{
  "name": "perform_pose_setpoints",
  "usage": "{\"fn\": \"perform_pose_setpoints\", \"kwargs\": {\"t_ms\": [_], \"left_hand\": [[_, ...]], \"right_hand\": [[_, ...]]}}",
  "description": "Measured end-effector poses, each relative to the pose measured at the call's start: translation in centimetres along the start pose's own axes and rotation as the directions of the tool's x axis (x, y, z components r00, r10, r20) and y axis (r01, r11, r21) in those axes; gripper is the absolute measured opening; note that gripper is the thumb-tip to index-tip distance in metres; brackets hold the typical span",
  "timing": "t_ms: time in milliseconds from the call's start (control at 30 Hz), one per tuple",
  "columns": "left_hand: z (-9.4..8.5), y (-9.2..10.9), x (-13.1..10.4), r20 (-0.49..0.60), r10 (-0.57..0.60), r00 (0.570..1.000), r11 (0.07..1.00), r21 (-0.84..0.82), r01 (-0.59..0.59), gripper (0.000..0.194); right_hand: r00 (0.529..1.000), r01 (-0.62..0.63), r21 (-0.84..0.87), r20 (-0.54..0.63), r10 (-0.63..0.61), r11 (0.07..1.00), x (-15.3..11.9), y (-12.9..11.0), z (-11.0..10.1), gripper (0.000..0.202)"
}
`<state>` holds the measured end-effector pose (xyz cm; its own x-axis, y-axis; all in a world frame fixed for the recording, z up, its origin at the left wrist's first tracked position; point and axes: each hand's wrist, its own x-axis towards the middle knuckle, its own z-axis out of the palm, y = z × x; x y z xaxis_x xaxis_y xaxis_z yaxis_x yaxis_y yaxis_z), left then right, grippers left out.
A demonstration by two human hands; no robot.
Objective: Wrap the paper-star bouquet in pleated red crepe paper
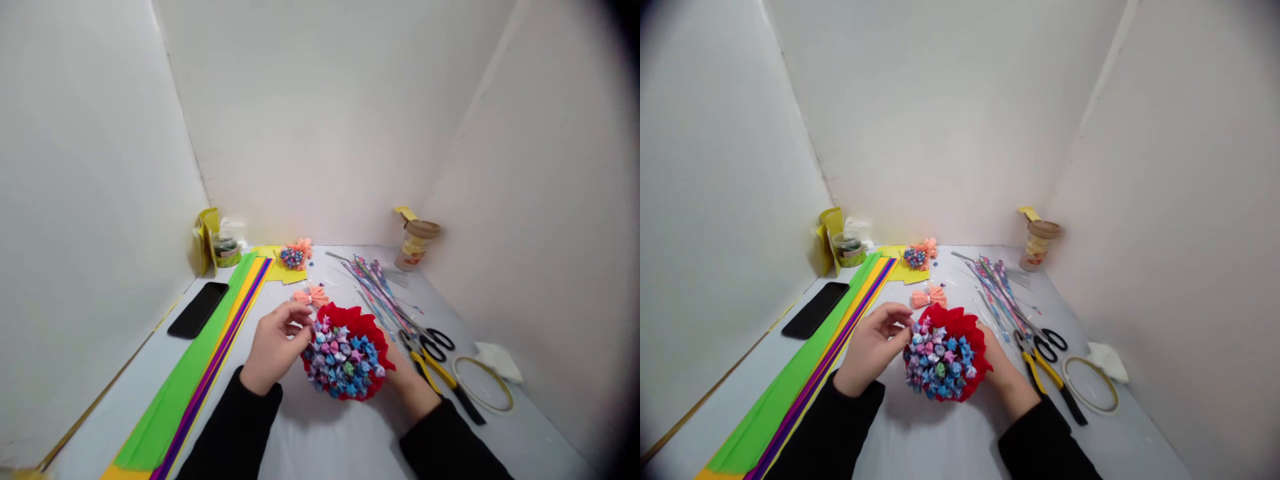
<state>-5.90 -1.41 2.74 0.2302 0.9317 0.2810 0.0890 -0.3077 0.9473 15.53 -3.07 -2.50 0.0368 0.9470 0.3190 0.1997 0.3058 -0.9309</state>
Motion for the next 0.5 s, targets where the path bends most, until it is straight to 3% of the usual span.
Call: {"fn": "perform_pose_setpoints", "kwargs": {"t_ms": [133,200,333,400,500], "left_hand": [[-0.9,-0.1,0.6,-0.135,-0.038,0.99,0.98,-0.198,0.011,0.022],[-1.1,-0.3,0.9,-0.07,-0.045,0.997,0.975,-0.221,0.029,0.023],[-0.7,-0.2,1.0,0.208,-0.087,0.974,0.987,-0.117,0.113,0.027],[-0.4,-0.2,0.9,0.247,-0.122,0.961,0.989,-0.05,0.138,0.025],[-0.3,-0.2,0.8,0.233,-0.159,0.959,0.986,-0.014,0.167,0.02]], "right_hand": [[0.995,-0.067,0.041,0.071,0.064,0.997,-0.1,0.1,0.0,0.025],[0.988,-0.063,0.05,0.145,0.055,0.997,-0.2,-0.1,0.2,0.024],[0.951,-0.078,0.084,0.305,0.049,0.993,-0.3,-0.2,0.7,0.027],[0.942,-0.087,0.083,0.33,0.055,0.993,-0.3,0.1,0.9,0.026],[0.935,-0.003,0.037,0.355,-0.011,0.999,-0.3,0.5,1.0,0.022]]}}
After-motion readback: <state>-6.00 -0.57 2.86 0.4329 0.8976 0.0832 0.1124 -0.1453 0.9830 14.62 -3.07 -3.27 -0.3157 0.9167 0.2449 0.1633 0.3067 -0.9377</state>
